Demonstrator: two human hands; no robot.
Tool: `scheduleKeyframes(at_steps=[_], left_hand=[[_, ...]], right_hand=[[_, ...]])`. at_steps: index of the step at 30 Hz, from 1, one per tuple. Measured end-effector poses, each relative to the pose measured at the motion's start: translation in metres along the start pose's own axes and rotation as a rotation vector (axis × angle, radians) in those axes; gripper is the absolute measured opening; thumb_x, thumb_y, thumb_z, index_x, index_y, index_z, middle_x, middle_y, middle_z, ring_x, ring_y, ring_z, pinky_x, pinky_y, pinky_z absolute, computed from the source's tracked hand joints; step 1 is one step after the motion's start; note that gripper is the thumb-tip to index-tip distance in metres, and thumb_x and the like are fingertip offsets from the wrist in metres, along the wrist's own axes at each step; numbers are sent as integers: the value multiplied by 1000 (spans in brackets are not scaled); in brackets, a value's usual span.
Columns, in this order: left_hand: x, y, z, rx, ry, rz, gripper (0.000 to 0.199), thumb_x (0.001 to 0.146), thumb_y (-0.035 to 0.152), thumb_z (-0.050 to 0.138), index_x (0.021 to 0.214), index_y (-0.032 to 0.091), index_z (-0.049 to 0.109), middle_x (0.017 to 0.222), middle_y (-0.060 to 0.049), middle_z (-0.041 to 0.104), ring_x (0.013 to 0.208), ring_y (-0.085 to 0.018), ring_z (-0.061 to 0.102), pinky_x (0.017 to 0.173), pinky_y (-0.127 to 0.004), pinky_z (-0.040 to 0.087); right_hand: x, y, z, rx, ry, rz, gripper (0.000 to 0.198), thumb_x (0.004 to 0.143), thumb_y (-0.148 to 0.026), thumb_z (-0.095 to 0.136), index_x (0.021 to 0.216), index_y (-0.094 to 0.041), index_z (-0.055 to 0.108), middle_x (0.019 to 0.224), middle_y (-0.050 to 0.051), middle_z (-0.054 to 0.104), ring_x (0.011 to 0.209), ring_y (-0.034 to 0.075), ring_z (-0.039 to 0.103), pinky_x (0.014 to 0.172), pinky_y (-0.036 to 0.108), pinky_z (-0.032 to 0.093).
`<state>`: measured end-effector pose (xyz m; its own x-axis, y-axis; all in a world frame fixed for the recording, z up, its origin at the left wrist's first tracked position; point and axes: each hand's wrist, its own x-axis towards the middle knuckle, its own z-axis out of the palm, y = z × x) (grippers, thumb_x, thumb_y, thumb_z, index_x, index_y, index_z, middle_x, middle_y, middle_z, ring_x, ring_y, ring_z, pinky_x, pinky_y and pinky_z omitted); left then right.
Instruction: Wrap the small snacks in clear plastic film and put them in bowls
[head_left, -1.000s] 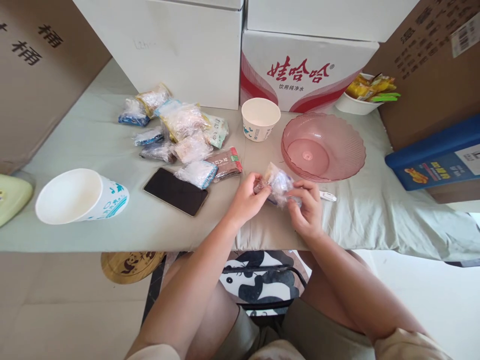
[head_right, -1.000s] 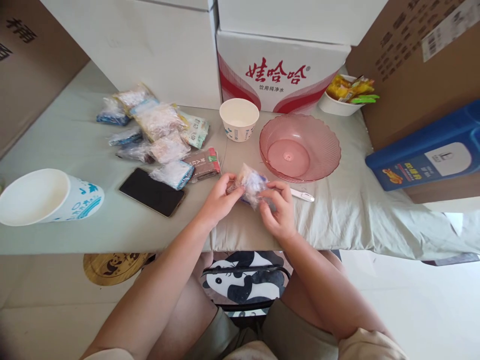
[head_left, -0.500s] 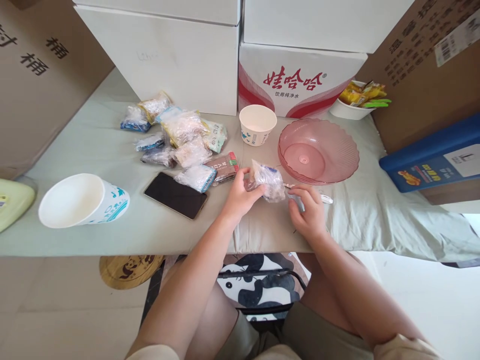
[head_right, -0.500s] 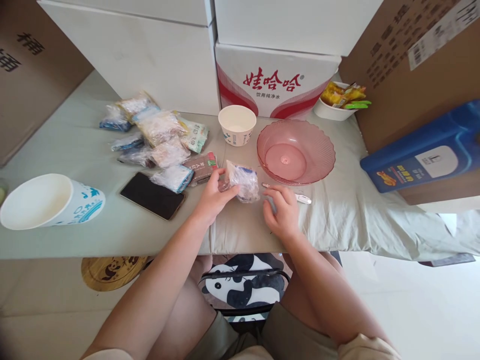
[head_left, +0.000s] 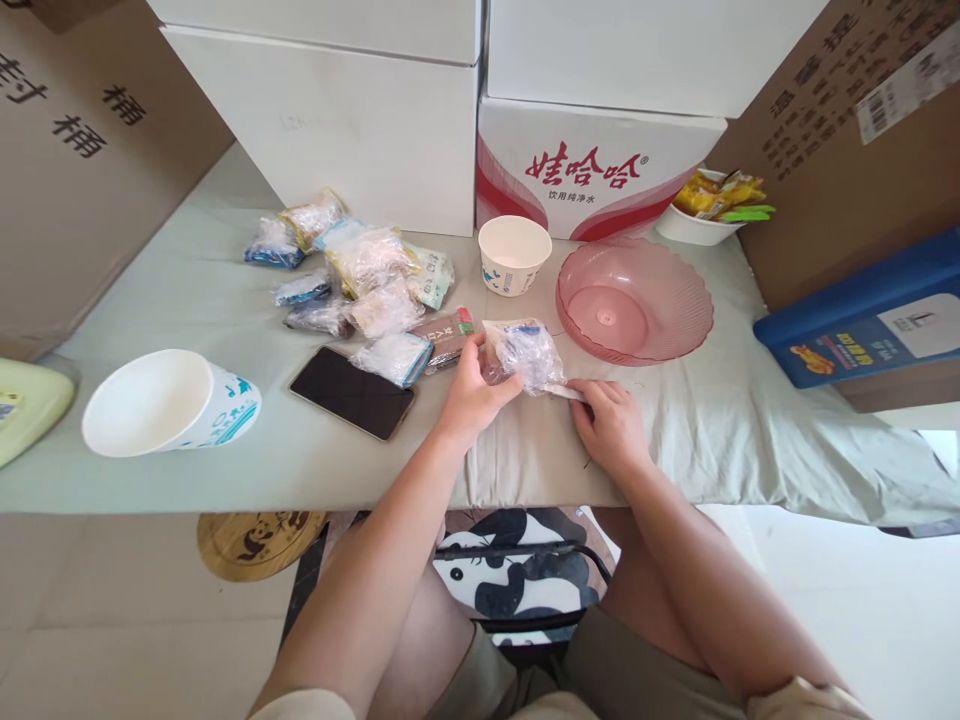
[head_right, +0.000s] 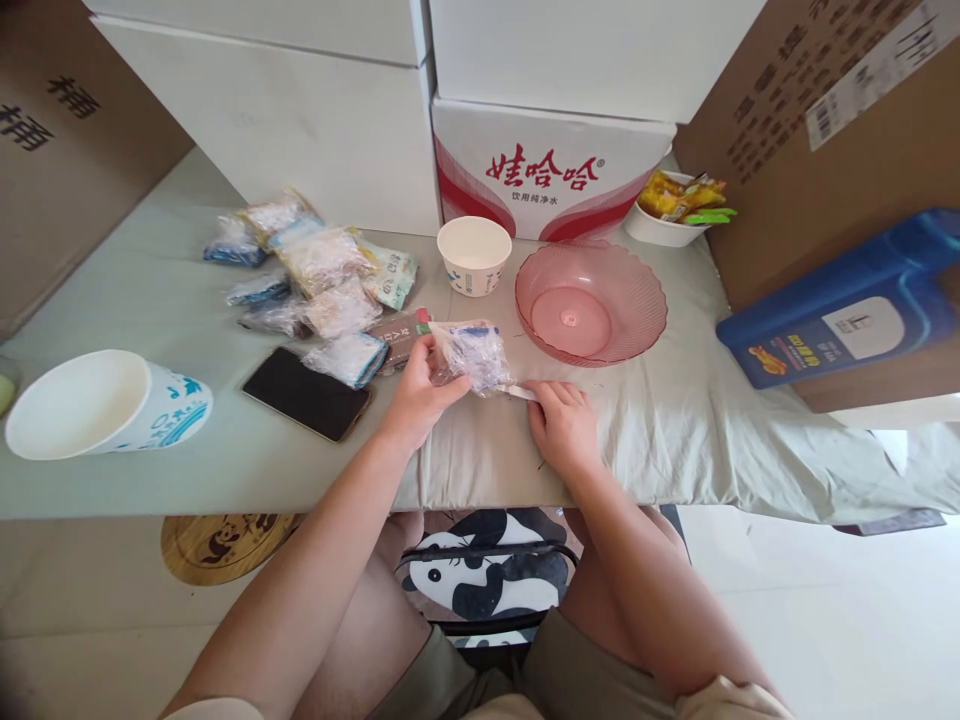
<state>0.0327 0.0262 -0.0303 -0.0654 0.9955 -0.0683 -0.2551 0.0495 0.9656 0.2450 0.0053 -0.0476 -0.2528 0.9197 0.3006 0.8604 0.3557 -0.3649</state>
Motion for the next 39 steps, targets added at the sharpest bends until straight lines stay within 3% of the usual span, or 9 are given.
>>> scheduleKeyframes(at_steps=[2,6,11,13,16,26,30,32,39], left_hand=[[1,1,1,-12,41,52,66,62,26,82,116,23,45,122,-9,65,117,-24,64,106,-42,47],[0,3,2,-15,107,140,62,67,24,78,118,24,42,126,-9,61,125,-23,59,108,-39,46],[-6,-5,3,222,49,111,58,66,21,78,114,23,45,114,-6,62,111,-22,64,100,-38,49],[-10,-10,5,286,11,120,58,66,21,78,114,22,47,111,-5,62,107,-21,64,97,-36,49],[-12,-12,8,301,-17,120,56,66,21,77,115,22,48,110,-5,62,104,-20,64,95,-35,49],[-2,4,11,-9,154,65,58,67,24,76,115,25,43,122,-6,64,119,-21,63,102,-36,48],[-1,8,8,-82,191,17,61,66,24,76,118,28,44,126,-5,63,121,-21,62,99,-35,51],[-2,8,7,-77,174,4,61,65,26,77,117,28,45,127,-5,63,120,-21,62,97,-35,52],[-4,4,8,22,96,29,53,66,29,77,110,24,46,118,-6,64,114,-21,63,100,-36,49]], right_hand=[[1,-5,-1,67,44,24,26,94,-24,46,108,-21,68,100,9,73,94,26,63,85,40,48],[2,-19,-6,335,133,213,24,92,-31,51,109,-22,65,100,9,72,80,22,65,70,36,52],[1,-35,-11,844,-26,274,27,90,-42,59,108,-23,63,82,3,71,68,16,64,61,29,52],[1,-39,-11,909,-80,292,29,88,-45,61,106,-22,63,79,2,70,64,15,64,59,28,50],[3,-40,-10,948,-99,350,30,86,-47,63,103,-23,63,92,4,72,65,14,66,55,26,49],[4,-34,-10,884,-171,428,26,82,-40,63,99,-22,68,96,5,74,63,15,68,58,28,52],[4,-27,-11,754,-42,444,27,84,-41,61,101,-21,68,82,3,73,62,16,65,56,28,49],[4,-20,-10,647,53,446,26,85,-40,60,102,-21,68,85,4,73,64,17,64,58,30,50],[5,2,-1,171,216,154,23,89,-26,53,101,-23,72,95,7,74,84,24,63,77,40,51]])
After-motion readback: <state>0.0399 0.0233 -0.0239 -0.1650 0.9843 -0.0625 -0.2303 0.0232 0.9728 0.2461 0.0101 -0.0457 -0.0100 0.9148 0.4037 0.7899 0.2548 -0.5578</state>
